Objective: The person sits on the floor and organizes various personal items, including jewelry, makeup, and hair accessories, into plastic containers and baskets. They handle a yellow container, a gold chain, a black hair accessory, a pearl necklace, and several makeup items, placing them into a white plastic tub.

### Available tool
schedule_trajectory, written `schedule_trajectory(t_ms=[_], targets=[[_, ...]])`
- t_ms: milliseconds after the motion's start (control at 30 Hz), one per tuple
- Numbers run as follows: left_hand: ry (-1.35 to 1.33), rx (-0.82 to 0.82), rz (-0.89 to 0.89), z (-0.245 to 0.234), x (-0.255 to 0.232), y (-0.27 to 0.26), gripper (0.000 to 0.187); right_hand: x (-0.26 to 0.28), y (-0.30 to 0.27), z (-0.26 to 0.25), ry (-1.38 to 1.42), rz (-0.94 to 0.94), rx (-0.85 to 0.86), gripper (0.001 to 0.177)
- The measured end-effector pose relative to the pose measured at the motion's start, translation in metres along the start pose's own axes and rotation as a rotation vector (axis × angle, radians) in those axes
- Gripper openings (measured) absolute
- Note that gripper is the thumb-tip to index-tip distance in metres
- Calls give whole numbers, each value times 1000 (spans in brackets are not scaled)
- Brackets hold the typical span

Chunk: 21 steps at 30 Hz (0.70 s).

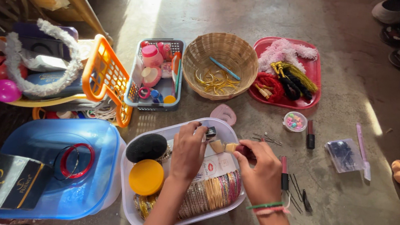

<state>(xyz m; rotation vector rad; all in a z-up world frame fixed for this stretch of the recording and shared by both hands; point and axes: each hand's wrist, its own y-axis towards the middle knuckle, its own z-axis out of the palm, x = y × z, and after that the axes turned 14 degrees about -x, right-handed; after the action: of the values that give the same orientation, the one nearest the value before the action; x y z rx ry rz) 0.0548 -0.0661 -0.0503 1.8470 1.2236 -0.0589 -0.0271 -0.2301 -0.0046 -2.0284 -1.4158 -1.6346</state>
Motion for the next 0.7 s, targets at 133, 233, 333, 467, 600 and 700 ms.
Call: schedule_trajectory(t_ms=[133,233,333,467,600,700], targets=[[-121,-144,-238,-42,-25,-18,38,-1,12,17,-76,-126,98,28],[-140,-124,-513,-60,-40,-36,30,0,17,29,-141,-204,149,28],[-134,-46,-392,-59,-32,-33,27,-2,15,39,-173,-178,198,27],[-190,-57,-405,-54,-26,-20,24,-7,22,55,-156,-176,205,25],[-223,-71,-400,-56,-19,-18,24,-14,27,67,-141,-177,199,23],[-219,-86,-429,-58,-12,-19,22,-16,24,74,-176,-199,242,22]])
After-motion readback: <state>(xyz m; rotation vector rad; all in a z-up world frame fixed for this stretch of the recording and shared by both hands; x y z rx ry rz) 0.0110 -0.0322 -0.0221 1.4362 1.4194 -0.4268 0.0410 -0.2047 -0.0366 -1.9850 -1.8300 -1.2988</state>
